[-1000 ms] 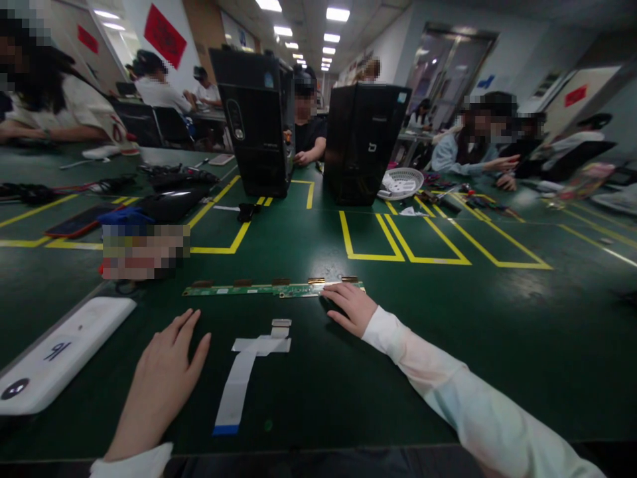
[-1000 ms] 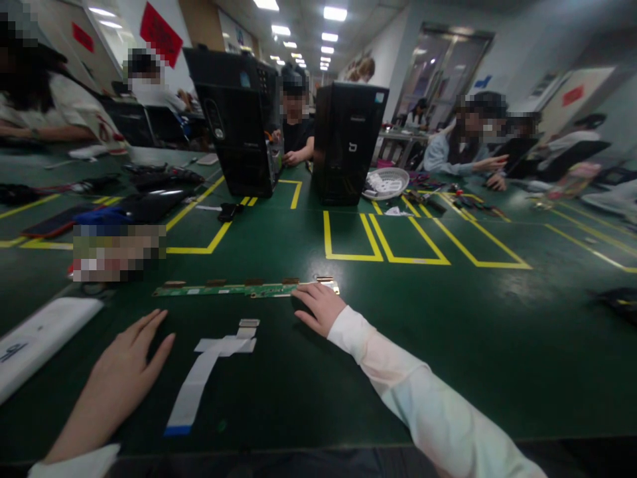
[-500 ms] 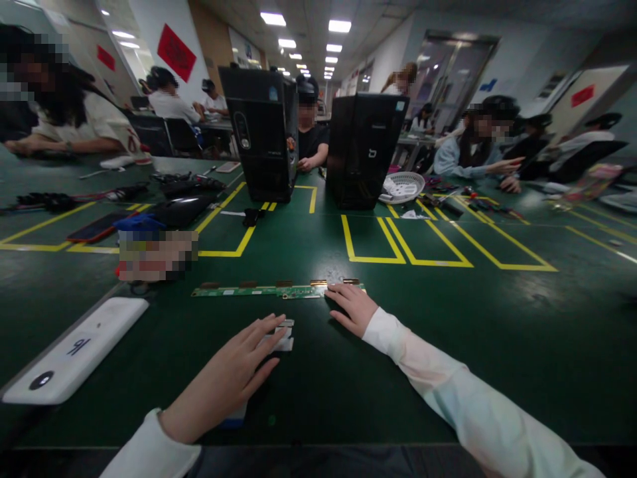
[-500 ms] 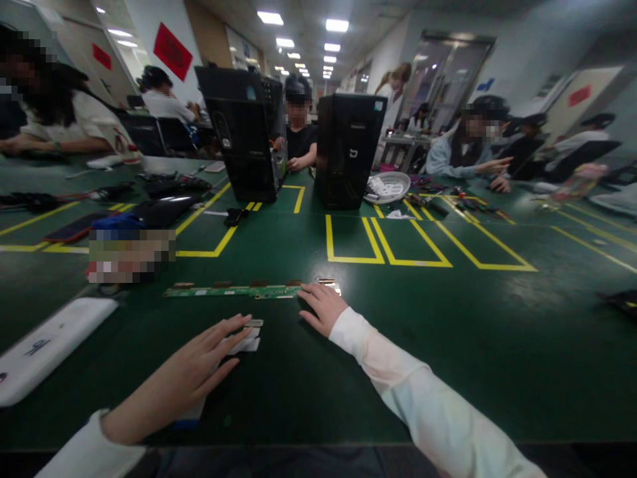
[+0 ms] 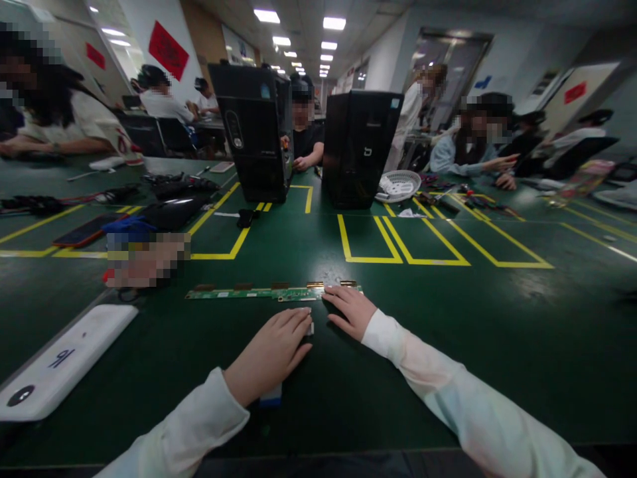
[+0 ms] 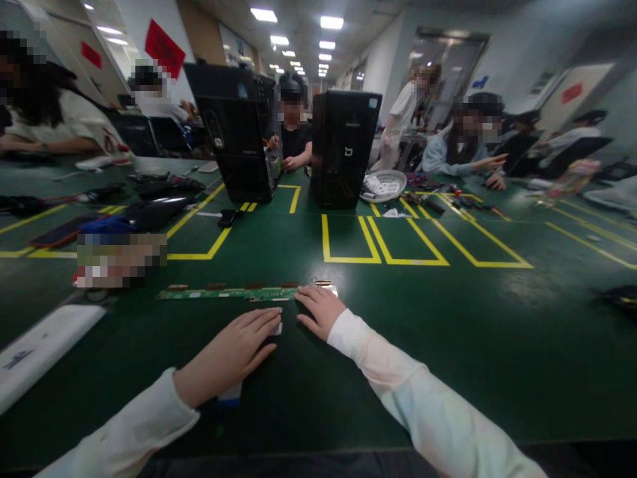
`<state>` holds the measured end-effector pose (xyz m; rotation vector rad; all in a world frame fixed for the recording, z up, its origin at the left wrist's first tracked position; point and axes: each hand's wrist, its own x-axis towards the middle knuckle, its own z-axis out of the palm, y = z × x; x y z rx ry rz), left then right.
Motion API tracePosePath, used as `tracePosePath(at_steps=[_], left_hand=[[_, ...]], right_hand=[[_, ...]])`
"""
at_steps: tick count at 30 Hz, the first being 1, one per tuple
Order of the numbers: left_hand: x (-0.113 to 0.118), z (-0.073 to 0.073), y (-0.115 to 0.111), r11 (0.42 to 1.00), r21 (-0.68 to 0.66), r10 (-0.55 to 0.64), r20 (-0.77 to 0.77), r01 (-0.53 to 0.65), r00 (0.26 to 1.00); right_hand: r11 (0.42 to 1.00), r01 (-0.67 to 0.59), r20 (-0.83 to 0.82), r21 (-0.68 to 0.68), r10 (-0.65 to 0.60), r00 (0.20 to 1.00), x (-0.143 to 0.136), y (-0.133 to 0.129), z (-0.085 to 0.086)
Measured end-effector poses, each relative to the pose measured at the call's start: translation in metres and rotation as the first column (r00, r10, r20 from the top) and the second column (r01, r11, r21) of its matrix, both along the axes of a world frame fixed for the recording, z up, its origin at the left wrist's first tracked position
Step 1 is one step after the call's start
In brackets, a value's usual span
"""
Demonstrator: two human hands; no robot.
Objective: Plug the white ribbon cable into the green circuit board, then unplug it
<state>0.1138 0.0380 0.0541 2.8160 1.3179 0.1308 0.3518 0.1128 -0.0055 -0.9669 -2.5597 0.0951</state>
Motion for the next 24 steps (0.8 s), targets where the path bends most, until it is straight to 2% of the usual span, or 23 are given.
tracePosePath(at_steps=[3, 7, 15, 24], left_hand=[[0.009, -0.005, 0.005, 0.999, 0.027, 0.026, -0.004, -0.026, 1.0], [0.011, -0.01, 0.004, 0.997, 0.033, 0.07, 0.074, -0.072, 0.995], [0.009, -0.007, 0.003, 0.993, -0.055, 0.11, 0.118, -0.104, 0.987], [0.01, -0.016, -0.001, 0.996, 0.02, 0.089, 0.127, -0.093, 0.988]], right_hand=[[1.0, -0.018, 0.014, -0.009, 0.018, 1.0, 0.001, -0.002, 0.005], [1.0, -0.016, -0.003, -0.017, 0.016, 1.0, 0.002, -0.004, 0.008], [0.999, -0.03, 0.005, -0.024, 0.03, 1.0, 0.004, -0.005, 0.009], [1.0, -0.02, -0.024, 0.01, 0.02, 1.0, 0.001, -0.005, 0.005]])
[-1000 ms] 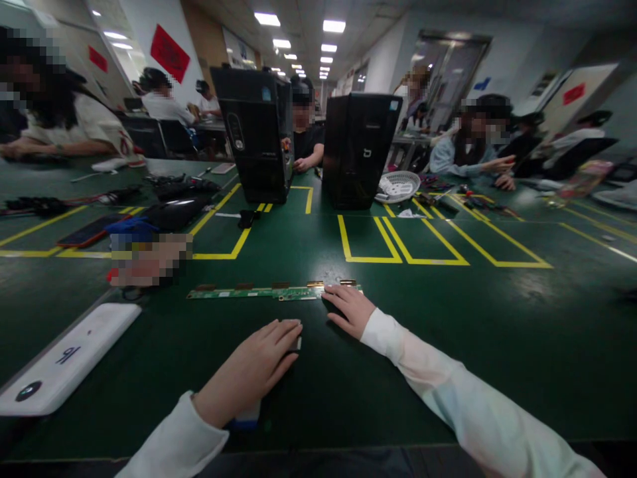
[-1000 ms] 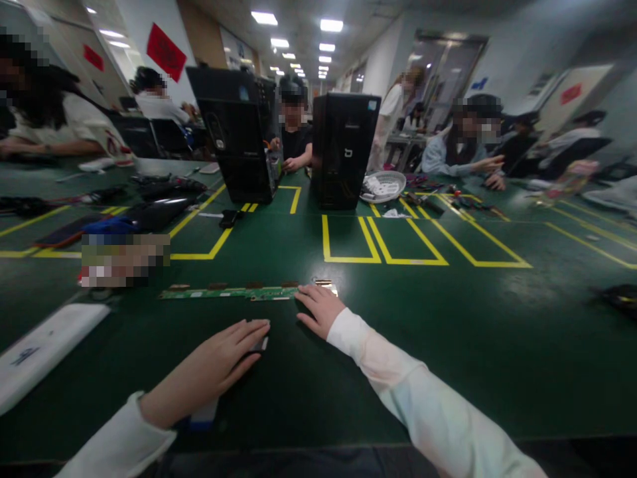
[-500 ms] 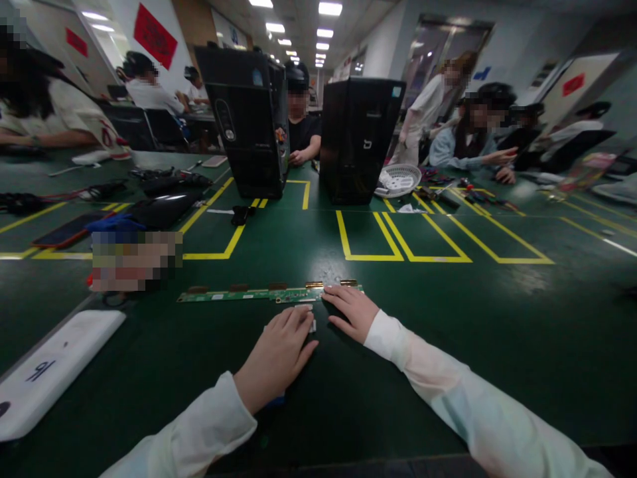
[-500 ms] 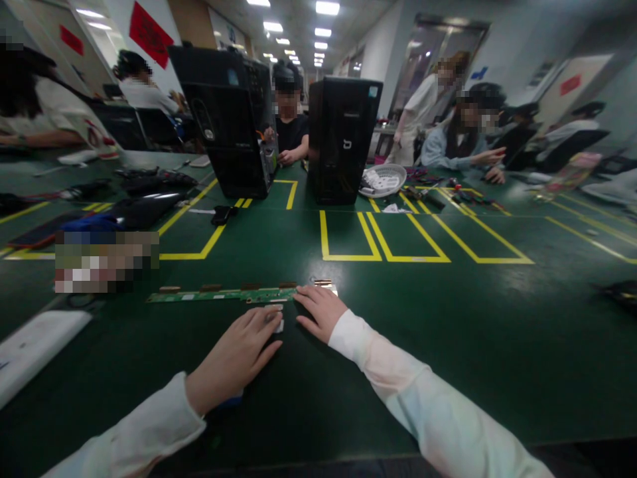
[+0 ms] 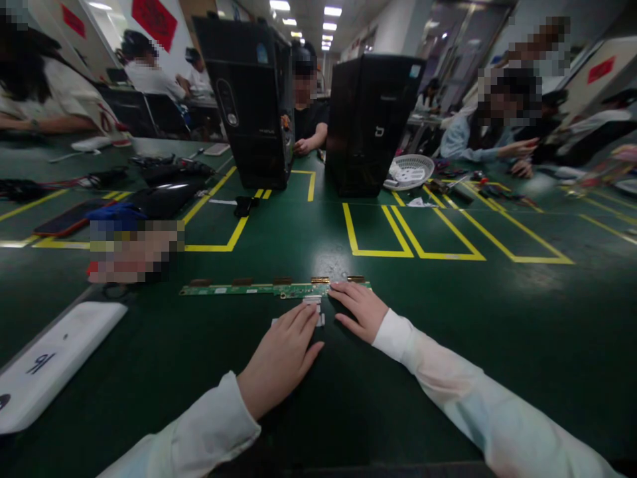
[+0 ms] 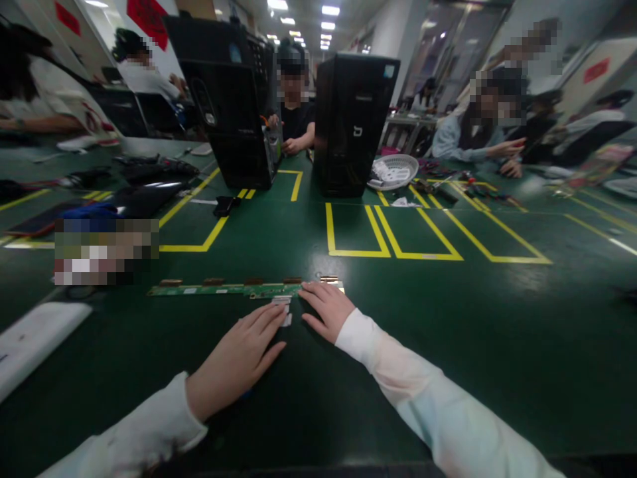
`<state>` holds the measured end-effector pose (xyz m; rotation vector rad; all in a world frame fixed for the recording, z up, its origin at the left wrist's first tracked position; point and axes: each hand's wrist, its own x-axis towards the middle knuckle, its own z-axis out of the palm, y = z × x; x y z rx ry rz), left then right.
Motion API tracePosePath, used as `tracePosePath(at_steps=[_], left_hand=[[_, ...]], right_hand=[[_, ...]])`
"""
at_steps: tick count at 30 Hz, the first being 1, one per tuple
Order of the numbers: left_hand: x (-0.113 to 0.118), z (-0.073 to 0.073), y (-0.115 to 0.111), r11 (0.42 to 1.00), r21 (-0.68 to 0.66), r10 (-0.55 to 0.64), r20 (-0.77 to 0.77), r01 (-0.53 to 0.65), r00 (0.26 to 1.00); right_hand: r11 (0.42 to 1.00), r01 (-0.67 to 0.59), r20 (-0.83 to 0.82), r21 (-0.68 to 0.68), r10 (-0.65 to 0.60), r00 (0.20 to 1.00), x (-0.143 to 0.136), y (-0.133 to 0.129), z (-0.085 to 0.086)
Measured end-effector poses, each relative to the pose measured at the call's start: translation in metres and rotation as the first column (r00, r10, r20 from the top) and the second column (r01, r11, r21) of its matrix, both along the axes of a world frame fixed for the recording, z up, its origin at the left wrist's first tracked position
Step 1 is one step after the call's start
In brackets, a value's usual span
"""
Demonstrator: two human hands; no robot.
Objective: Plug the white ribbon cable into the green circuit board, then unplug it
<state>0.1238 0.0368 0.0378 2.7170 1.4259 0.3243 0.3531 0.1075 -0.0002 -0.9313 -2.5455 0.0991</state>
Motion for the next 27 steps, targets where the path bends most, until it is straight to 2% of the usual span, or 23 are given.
tracePosePath(at_steps=[8, 15, 27], left_hand=[[0.0011, 0.0002, 0.0006, 1.0, 0.021, 0.023, -0.016, -0.023, 1.0], [0.0, -0.0026, 0.0026, 1.0, 0.008, -0.006, -0.008, 0.006, 1.0], [-0.0045, -0.0062, 0.0081, 0.997, -0.068, -0.03, 0.055, 0.034, 0.998]], right_hand=[[1.0, 0.015, 0.022, 0.002, -0.015, 1.0, -0.0003, -0.0005, 0.001], [1.0, 0.024, 0.043, 0.012, -0.025, 0.999, -0.0002, 0.0006, 0.0], [1.0, 0.015, 0.014, 0.012, -0.015, 1.0, -0.0011, 0.0018, 0.0004]])
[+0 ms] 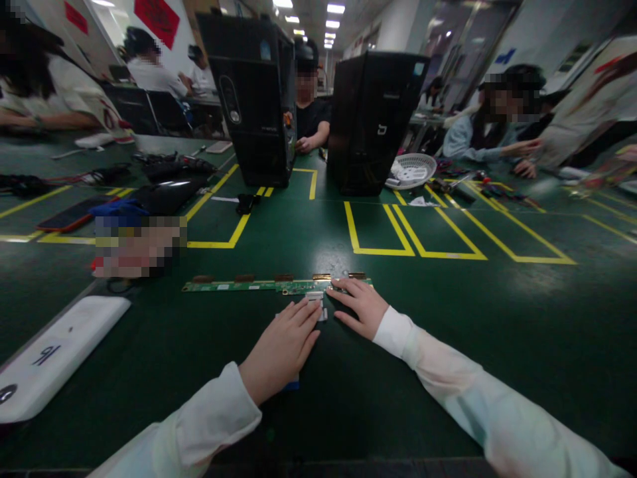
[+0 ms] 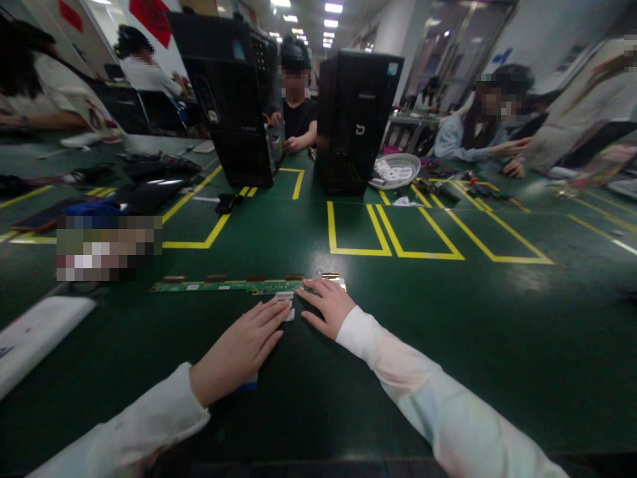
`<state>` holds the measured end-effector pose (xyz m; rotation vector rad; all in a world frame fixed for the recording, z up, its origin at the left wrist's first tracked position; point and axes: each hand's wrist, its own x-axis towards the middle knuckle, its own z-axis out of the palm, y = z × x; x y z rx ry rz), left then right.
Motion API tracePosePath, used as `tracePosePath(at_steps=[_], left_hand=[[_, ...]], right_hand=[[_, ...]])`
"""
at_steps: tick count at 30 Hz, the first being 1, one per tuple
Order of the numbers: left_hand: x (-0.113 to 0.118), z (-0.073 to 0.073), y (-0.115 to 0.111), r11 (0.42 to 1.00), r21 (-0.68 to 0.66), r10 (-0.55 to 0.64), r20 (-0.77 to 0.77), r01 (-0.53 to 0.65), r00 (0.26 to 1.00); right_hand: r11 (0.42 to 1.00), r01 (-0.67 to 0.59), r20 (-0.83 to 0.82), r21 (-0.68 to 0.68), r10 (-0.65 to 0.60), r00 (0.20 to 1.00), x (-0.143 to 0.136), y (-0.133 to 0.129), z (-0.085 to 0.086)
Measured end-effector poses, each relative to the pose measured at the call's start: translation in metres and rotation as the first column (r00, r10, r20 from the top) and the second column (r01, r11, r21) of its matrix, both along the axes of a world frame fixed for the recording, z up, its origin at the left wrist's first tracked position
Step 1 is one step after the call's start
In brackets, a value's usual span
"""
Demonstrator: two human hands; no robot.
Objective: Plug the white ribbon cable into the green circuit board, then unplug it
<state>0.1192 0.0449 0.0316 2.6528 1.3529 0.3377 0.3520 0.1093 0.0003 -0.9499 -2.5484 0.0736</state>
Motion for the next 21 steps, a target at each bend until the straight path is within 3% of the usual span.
tracePosePath(at_steps=[10, 21], left_hand=[[-0.0033, 0.0058, 0.0058, 0.998, -0.031, -0.051, 0.0, 0.051, 0.999], [0.0061, -0.0007, -0.0015, 0.999, 0.033, 0.036, -0.006, -0.036, 0.999]], right_hand=[[1.0, -0.006, 0.001, -0.009, 0.006, 1.0, 0.0, 0.0, 0.0018], [1.0, 0.005, 0.008, -0.022, -0.005, 1.0, -0.0002, -0.0008, 0.0021]])
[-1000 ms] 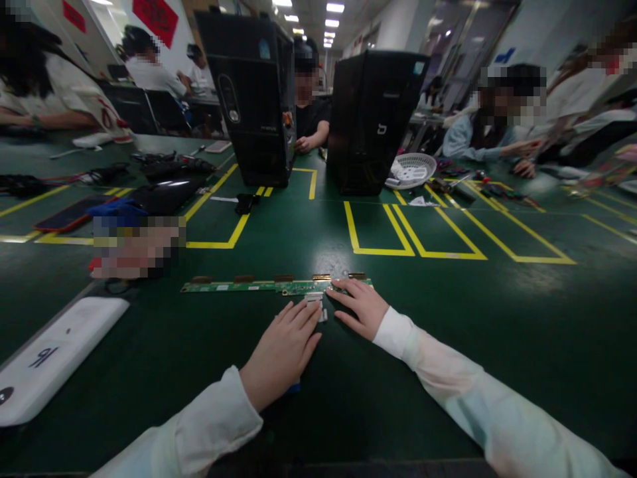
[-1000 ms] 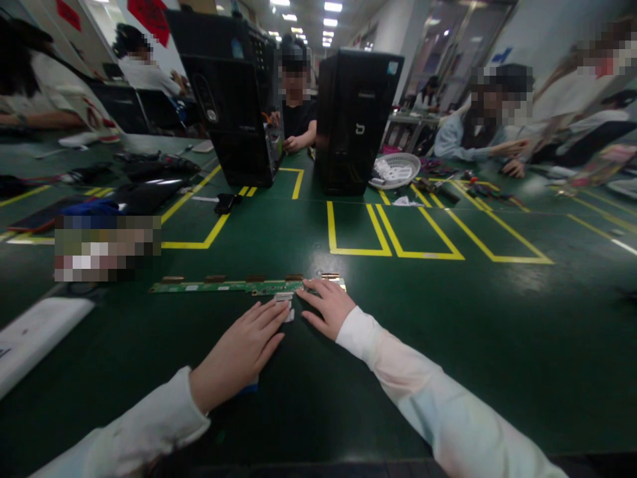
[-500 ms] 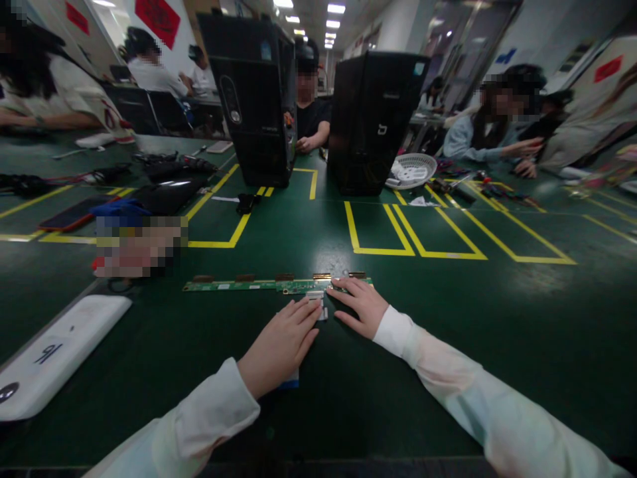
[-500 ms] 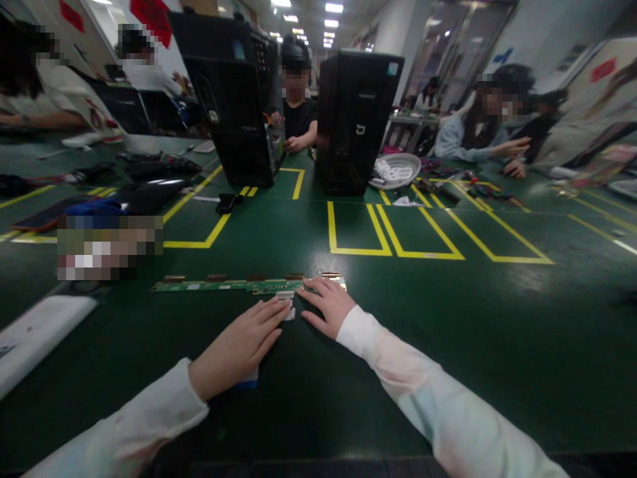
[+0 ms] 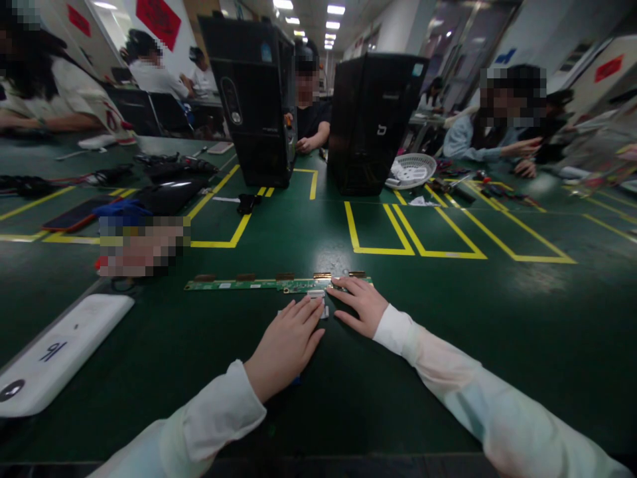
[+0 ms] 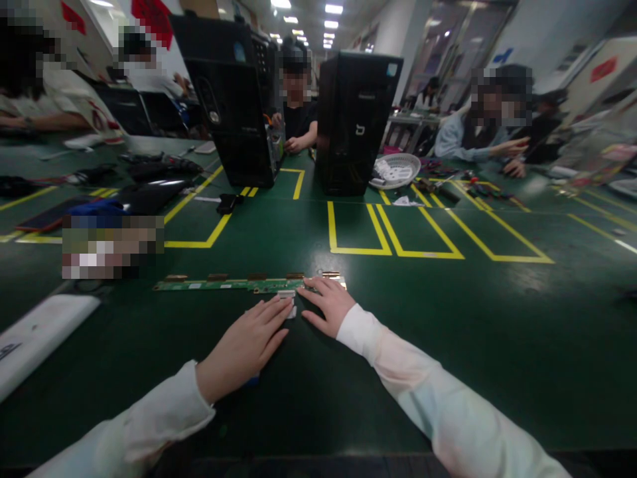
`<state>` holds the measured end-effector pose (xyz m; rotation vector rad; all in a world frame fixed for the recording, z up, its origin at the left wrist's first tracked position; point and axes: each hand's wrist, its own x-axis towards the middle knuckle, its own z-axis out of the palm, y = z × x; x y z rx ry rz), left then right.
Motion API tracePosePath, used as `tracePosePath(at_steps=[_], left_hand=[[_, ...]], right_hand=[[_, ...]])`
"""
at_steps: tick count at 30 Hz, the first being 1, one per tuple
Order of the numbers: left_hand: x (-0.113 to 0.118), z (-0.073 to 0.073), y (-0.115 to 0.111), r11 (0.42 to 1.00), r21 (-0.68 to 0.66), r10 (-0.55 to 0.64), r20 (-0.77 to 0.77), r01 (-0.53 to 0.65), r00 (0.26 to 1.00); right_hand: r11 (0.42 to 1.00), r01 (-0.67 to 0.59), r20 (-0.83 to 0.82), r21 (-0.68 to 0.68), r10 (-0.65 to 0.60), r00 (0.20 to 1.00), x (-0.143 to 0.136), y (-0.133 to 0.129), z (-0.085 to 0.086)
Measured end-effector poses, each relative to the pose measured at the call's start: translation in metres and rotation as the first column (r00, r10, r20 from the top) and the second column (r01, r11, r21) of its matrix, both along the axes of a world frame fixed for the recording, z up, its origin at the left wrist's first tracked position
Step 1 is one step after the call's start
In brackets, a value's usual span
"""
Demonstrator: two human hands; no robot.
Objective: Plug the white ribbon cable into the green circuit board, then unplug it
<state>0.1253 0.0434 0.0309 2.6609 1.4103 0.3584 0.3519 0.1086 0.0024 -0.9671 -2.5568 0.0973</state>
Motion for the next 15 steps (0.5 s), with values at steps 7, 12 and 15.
tracePosePath(at_steps=[7, 12, 15], left_hand=[[0.003, 0.0031, -0.0003, 1.0, -0.006, 0.021, -0.017, -0.021, 1.0], [0.0045, 0.002, 0.0008, 0.999, 0.029, 0.026, 0.028, -0.027, 0.999], [0.0071, 0.0028, 0.0012, 0.999, 0.043, 0.028, 0.05, -0.03, 0.998]], right_hand=[[1.0, -0.005, -0.008, 0.015, 0.005, 1.0, 0.0007, 0.0005, -0.0007], [1.0, -0.007, -0.001, 0.008, 0.007, 1.0, 0.0011, 0.0015, -0.0027], [1.0, 0.0, 0.001, 0.014, 0.0, 1.0, 0.001, 0.0016, -0.0039]])
